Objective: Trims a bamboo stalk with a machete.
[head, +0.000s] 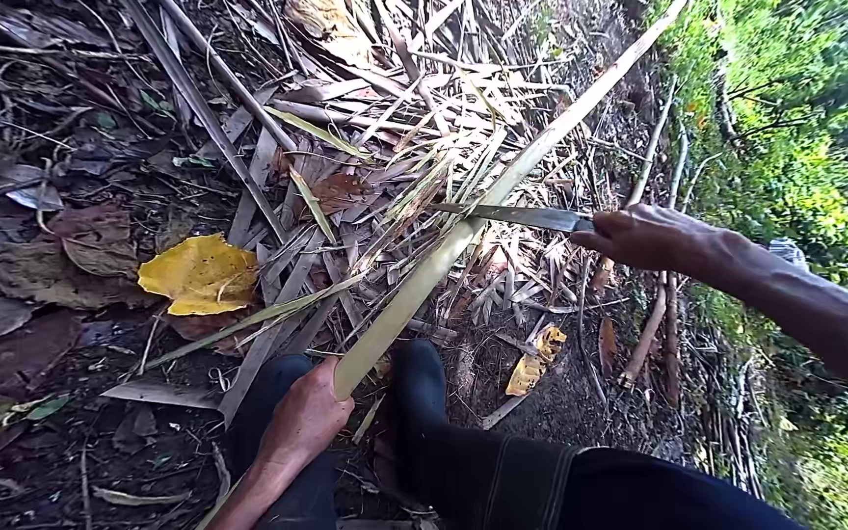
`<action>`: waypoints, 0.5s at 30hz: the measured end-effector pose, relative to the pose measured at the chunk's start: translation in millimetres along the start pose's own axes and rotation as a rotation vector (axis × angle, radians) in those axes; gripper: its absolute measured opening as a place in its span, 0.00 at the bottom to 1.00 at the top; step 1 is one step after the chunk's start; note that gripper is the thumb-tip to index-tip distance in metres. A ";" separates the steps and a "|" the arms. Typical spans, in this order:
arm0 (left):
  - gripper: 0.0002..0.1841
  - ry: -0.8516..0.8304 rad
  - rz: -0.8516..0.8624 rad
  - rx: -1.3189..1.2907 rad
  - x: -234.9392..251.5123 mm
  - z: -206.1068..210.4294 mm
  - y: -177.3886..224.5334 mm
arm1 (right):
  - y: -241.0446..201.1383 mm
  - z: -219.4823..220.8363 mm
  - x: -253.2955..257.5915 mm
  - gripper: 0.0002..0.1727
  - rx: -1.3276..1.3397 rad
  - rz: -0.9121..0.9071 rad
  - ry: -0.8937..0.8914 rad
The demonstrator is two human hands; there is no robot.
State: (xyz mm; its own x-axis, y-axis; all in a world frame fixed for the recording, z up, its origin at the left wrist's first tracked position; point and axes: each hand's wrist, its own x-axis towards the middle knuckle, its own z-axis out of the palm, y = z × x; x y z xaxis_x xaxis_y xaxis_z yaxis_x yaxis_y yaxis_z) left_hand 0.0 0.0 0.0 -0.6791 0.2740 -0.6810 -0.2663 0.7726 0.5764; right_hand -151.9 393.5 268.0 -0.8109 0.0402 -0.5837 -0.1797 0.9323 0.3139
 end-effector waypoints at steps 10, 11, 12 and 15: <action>0.21 0.059 0.048 0.010 2.3 4.9 -2.9 | 12.5 16.0 22.9 0.36 0.026 0.174 -0.090; 0.21 0.061 0.048 0.008 1.8 4.9 -3.3 | 2.4 22.4 21.2 0.35 0.027 0.147 -0.096; 0.21 0.064 0.044 0.009 1.2 4.6 -4.4 | -8.7 27.1 19.3 0.35 0.015 0.110 -0.102; 0.21 0.087 0.056 0.013 1.7 5.7 -7.0 | -20.1 34.9 20.7 0.35 -0.049 0.002 -0.086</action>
State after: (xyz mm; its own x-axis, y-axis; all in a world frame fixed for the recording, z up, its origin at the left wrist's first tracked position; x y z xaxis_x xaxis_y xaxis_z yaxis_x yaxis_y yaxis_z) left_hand 4.6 -1.7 -7.8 -0.7494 0.2666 -0.6060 -0.2177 0.7652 0.6059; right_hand -145.6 388.1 223.5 -0.7607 0.0744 -0.6448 -0.2070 0.9137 0.3497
